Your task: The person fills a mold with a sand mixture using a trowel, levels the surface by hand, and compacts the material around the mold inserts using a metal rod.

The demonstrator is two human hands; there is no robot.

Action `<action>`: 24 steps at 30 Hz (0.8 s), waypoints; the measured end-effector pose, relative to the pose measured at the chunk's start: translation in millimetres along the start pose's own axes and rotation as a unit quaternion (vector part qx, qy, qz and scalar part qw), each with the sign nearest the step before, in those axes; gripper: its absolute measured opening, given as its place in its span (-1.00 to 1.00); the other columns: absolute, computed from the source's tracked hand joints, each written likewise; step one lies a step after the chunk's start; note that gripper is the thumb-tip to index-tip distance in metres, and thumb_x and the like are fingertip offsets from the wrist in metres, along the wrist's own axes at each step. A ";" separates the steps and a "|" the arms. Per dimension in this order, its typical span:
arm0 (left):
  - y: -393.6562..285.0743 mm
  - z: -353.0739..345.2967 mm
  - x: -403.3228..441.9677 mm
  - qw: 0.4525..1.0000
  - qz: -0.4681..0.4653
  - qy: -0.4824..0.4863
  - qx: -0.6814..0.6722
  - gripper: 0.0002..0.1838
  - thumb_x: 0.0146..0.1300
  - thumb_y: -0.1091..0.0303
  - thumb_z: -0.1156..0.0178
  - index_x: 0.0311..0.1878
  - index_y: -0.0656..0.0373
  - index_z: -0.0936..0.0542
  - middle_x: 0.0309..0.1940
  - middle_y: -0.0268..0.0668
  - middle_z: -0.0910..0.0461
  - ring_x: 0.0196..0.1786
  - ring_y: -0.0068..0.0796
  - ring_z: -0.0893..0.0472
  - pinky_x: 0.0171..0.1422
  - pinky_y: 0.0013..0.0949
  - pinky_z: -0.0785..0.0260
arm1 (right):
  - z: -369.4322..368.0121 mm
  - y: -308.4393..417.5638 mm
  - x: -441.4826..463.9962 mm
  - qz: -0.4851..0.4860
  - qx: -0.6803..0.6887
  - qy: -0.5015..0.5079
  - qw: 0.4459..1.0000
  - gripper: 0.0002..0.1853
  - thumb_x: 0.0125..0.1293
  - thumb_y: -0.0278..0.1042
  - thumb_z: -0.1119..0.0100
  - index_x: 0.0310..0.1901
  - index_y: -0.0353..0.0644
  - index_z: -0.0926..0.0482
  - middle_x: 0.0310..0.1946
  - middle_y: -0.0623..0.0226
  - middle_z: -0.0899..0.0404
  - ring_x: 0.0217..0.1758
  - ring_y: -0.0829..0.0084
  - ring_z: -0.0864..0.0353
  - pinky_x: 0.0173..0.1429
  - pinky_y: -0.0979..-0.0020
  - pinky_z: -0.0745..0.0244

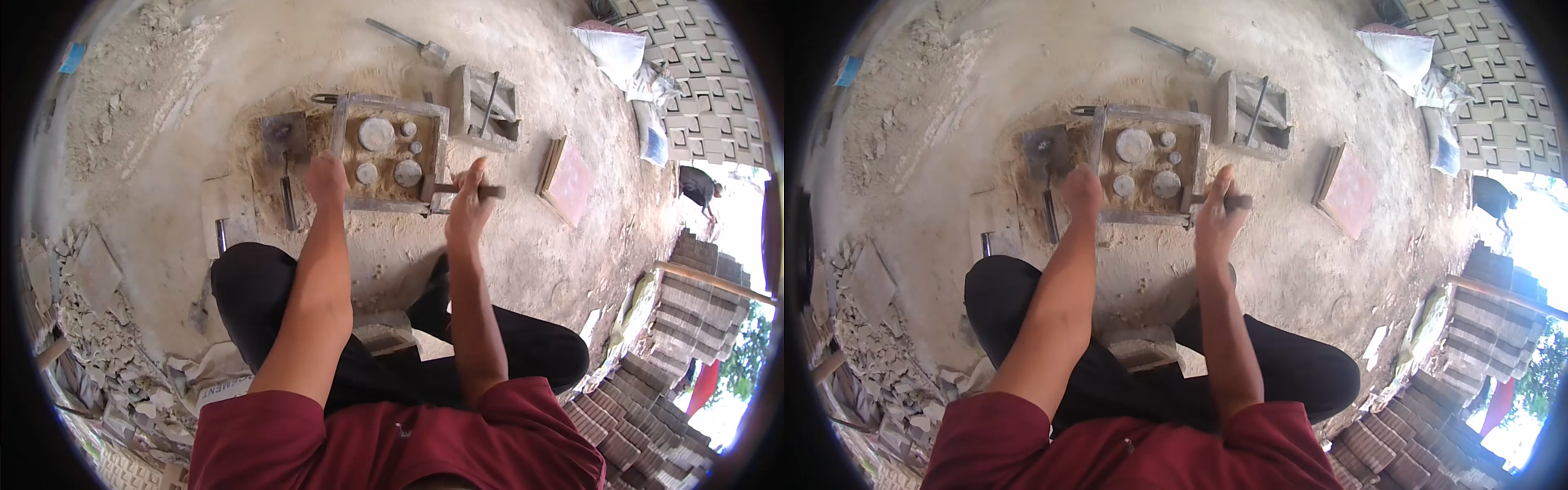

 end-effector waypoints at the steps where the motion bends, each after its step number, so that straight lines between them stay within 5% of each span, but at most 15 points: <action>1: 1.2 2.6 -0.6 0.999 0.028 0.009 -0.023 -0.43 0.35 0.09 0.24 -0.33 0.41 -0.63 -0.34 0.23 -0.61 -0.20 0.26 -0.61 -0.03 0.14 -0.43 | -4.8 7.8 4.7 0.045 0.011 0.046 0.998 -0.39 0.50 -0.01 0.08 -0.67 -0.27 -0.40 -0.75 0.47 -0.34 -0.63 0.65 -0.27 -0.50 0.51 -0.20; 3: -0.1 10.5 -5.7 0.997 0.057 0.021 -0.043 -0.43 0.35 0.10 0.24 -0.34 0.42 -0.63 -0.35 0.22 -0.61 -0.22 0.26 -0.61 -0.04 0.14 -0.43 | -21.2 11.1 17.3 0.043 -0.086 0.186 0.978 -0.37 0.53 -0.06 0.12 -0.76 -0.13 -0.30 -0.79 0.43 -0.28 -0.67 0.59 -0.27 -0.49 0.46 -0.26; 6: -6.0 17.4 -7.1 0.996 0.078 0.016 -0.045 -0.42 0.35 0.10 0.24 -0.35 0.42 -0.63 -0.36 0.23 -0.61 -0.22 0.26 -0.61 -0.04 0.13 -0.43 | -23.3 21.5 27.0 0.011 0.010 0.162 0.987 -0.35 0.53 -0.05 0.12 -0.79 -0.11 -0.26 -0.84 0.47 -0.22 -0.73 0.62 -0.23 -0.59 0.46 -0.13; 8: -4.9 17.6 -7.1 0.996 0.080 0.017 -0.036 -0.43 0.35 0.11 0.24 -0.35 0.42 -0.64 -0.34 0.24 -0.60 -0.20 0.25 -0.61 -0.03 0.12 -0.43 | -5.8 36.4 21.3 0.043 -0.024 0.046 0.998 -0.32 0.52 -0.01 0.12 -0.81 -0.16 -0.26 -0.83 0.50 -0.23 -0.73 0.70 -0.18 -0.64 0.48 0.03; 17: -0.3 5.3 0.1 0.998 0.044 0.030 -0.039 -0.41 0.37 0.12 0.28 -0.33 0.42 -0.64 -0.33 0.21 -0.62 -0.19 0.24 -0.61 -0.03 0.11 -0.42 | -3.8 22.1 -7.0 0.045 0.025 0.032 0.998 -0.39 0.52 -0.05 0.11 -0.72 -0.15 -0.18 -0.81 0.58 -0.16 -0.69 0.73 -0.08 -0.62 0.50 0.07; 19: -5.5 11.2 -1.8 0.997 0.056 0.028 -0.049 -0.41 0.36 0.11 0.27 -0.33 0.42 -0.64 -0.32 0.22 -0.62 -0.19 0.24 -0.60 -0.02 0.11 -0.42 | -17.4 28.8 2.5 0.046 -0.053 0.101 0.992 -0.44 0.53 -0.09 0.11 -0.68 -0.16 -0.23 -0.77 0.54 -0.23 -0.66 0.74 -0.12 -0.61 0.51 0.06; 21: -0.1 7.4 -4.1 0.995 0.070 0.029 -0.057 -0.41 0.36 0.11 0.26 -0.34 0.42 -0.64 -0.32 0.22 -0.61 -0.19 0.24 -0.60 -0.01 0.11 -0.42 | -18.9 26.7 6.9 0.049 0.079 0.096 0.991 -0.55 0.51 -0.16 0.07 -0.55 -0.22 -0.37 -0.70 0.51 -0.30 -0.63 0.70 -0.19 -0.58 0.51 -0.06; 23: 0.2 -2.4 3.3 1.000 -0.003 0.015 -0.024 -0.41 0.35 0.10 0.26 -0.34 0.42 -0.64 -0.32 0.23 -0.61 -0.18 0.25 -0.61 0.00 0.10 -0.42 | -22.8 51.6 -5.3 0.159 -0.001 0.084 0.984 -0.67 0.49 -0.22 0.03 -0.39 -0.27 -0.48 -0.64 0.43 -0.42 -0.57 0.66 -0.32 -0.52 0.51 -0.22; 24: 0.9 1.3 1.2 1.000 -0.001 0.017 -0.021 -0.41 0.35 0.10 0.26 -0.34 0.42 -0.64 -0.32 0.23 -0.61 -0.18 0.25 -0.61 0.00 0.10 -0.42 | -32.2 35.9 -9.9 0.187 -0.053 0.157 0.968 -0.70 0.47 -0.24 -0.01 -0.35 -0.27 -0.55 -0.64 0.35 -0.49 -0.57 0.61 -0.41 -0.48 0.50 -0.32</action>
Point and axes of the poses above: each hand's wrist, its own x-axis towards the middle knuckle, its own z-axis out of the back of the hand, y = z × x, the point moved 10 cm from there along x, towards the middle knuckle
